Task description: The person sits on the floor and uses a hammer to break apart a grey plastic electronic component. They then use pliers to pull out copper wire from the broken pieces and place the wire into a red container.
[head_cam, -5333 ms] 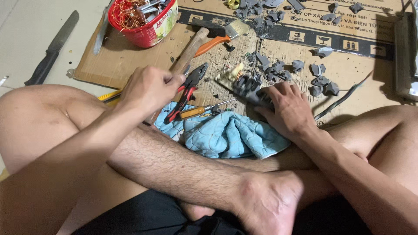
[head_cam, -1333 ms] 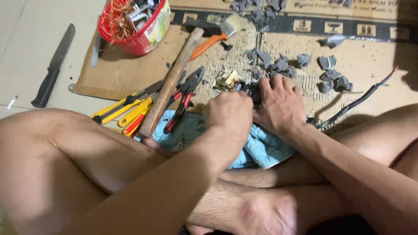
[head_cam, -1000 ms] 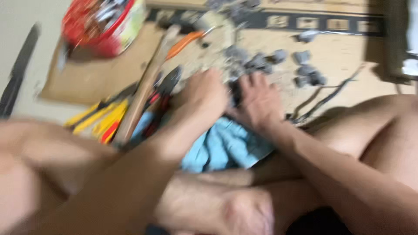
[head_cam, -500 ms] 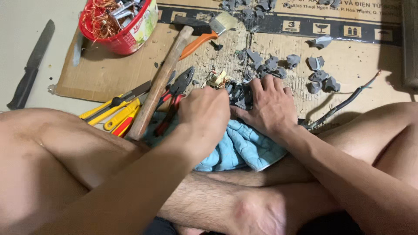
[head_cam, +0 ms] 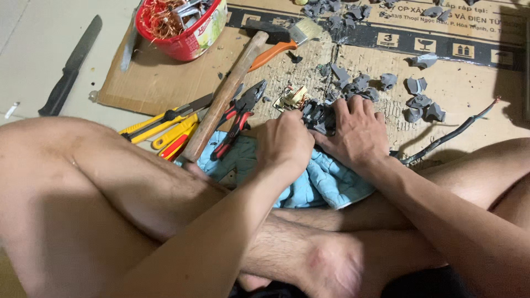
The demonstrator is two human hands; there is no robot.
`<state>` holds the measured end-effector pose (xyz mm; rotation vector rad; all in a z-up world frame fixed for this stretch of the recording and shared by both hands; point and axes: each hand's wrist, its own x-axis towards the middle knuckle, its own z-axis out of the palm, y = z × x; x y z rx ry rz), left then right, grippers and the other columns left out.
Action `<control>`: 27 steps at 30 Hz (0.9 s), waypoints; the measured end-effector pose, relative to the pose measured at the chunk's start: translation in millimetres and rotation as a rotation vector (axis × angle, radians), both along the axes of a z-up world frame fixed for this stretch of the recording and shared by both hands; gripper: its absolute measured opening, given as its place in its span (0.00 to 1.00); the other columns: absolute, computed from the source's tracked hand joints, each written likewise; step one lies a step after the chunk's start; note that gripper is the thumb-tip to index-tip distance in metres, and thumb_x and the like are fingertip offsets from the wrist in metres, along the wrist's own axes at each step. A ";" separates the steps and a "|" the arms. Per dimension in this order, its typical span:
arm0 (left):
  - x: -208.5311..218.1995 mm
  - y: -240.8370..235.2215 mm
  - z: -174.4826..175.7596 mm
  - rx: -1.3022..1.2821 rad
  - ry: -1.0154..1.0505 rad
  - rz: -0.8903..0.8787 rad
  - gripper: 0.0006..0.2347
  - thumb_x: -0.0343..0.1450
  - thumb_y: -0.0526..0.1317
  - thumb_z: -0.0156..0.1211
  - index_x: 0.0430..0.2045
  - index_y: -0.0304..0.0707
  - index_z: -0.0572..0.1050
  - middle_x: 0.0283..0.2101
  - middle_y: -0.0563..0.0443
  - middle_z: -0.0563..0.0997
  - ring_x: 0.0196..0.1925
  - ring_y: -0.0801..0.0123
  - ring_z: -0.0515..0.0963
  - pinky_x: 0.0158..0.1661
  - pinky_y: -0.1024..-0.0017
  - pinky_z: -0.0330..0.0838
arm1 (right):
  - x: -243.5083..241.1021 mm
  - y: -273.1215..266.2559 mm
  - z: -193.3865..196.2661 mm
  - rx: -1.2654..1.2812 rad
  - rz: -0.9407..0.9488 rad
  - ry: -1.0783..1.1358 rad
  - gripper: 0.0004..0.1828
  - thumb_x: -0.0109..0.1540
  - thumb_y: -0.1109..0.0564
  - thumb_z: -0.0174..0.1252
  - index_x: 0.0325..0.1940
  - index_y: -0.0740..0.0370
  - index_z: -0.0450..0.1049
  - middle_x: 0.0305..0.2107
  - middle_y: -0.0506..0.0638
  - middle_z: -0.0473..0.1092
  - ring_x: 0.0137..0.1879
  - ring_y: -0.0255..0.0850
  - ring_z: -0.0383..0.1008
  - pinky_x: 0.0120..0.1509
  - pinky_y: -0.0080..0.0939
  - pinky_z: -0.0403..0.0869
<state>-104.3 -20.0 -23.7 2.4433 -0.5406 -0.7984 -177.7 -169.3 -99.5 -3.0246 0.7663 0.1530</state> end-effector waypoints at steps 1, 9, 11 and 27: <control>-4.6 3.3 0.4 -0.001 0.001 0.005 0.16 0.73 0.40 0.47 0.51 0.36 0.77 0.41 0.36 0.84 0.49 0.46 0.84 0.43 0.49 0.80 | -0.7 1.5 0.7 -0.001 0.005 0.001 0.40 0.56 0.22 0.55 0.58 0.52 0.65 0.48 0.52 0.63 0.63 0.51 0.66 0.57 0.56 0.72; 8.5 2.6 3.4 0.172 -0.414 -0.466 0.15 0.73 0.31 0.44 0.50 0.23 0.74 0.39 0.30 0.83 0.46 0.40 0.84 0.42 0.41 0.78 | 0.4 5.2 9.5 0.015 -0.009 0.000 0.41 0.58 0.19 0.51 0.55 0.55 0.66 0.49 0.55 0.64 0.64 0.53 0.66 0.59 0.58 0.71; 7.2 -0.1 16.2 0.118 -0.245 -0.311 0.17 0.74 0.37 0.40 0.50 0.26 0.75 0.43 0.32 0.82 0.51 0.40 0.82 0.46 0.42 0.77 | -2.5 -0.6 0.0 0.010 -0.001 0.006 0.42 0.57 0.19 0.51 0.56 0.54 0.66 0.49 0.55 0.63 0.65 0.54 0.66 0.59 0.58 0.71; 28.7 81.5 13.9 0.117 -0.136 -0.203 0.16 0.72 0.46 0.48 0.51 0.51 0.79 0.53 0.38 0.80 0.61 0.42 0.76 0.58 0.46 0.72 | 7.9 10.2 20.9 0.103 0.036 -0.113 0.41 0.59 0.20 0.52 0.63 0.48 0.65 0.49 0.51 0.62 0.63 0.50 0.63 0.62 0.58 0.63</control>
